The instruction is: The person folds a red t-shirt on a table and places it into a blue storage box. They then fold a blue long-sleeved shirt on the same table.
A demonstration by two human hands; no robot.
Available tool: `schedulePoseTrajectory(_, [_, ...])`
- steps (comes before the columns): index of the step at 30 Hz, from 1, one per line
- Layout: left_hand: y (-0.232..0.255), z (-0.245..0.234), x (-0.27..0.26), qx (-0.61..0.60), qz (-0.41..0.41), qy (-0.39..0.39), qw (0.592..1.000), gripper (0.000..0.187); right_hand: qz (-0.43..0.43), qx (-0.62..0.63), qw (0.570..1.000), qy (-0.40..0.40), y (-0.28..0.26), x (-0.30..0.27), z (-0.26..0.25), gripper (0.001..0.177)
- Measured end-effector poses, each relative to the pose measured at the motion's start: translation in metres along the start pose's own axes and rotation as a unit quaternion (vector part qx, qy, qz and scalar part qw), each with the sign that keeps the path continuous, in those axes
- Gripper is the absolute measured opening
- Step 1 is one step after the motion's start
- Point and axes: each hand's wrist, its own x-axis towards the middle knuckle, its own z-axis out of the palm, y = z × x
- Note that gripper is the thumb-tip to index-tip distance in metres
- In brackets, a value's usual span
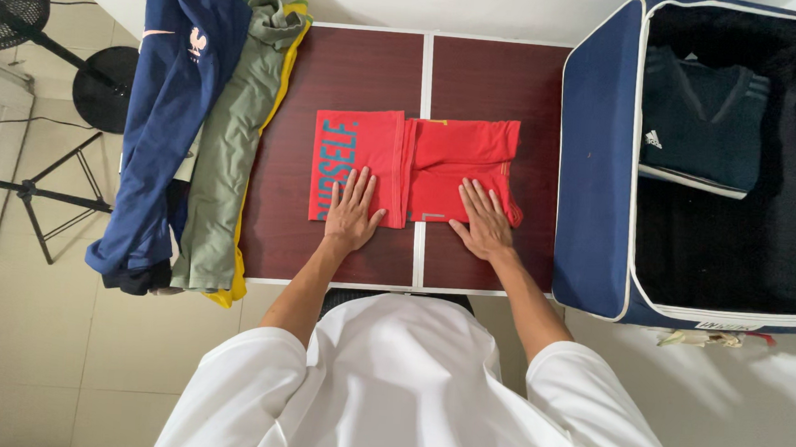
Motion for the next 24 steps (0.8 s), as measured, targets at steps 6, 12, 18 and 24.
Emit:
schedulePoseTrajectory(6, [-0.001, 0.001, 0.001, -0.003, 0.006, 0.005, 1.0, 0.08, 0.052, 0.027, 0.998, 0.021, 0.022, -0.015, 0.002, 0.086])
schedulePoseTrajectory(12, [0.003, -0.018, 0.007, -0.012, -0.009, -0.041, 0.999, 0.084, 0.089, 0.041, 0.995, 0.036, 0.03, -0.023, -0.003, 0.078])
schedulePoseTrajectory(18, [0.003, -0.029, 0.033, -0.033, -0.019, -0.027, 0.999, 0.085, 0.056, -0.005, 0.995, 0.086, 0.016, 0.004, -0.028, 0.071])
schedulePoseTrajectory(24, [0.018, -0.015, 0.081, -0.04, 0.01, 0.011, 0.999, 0.082, -0.004, 0.017, 0.993, 0.118, -0.017, 0.072, -0.032, 0.076])
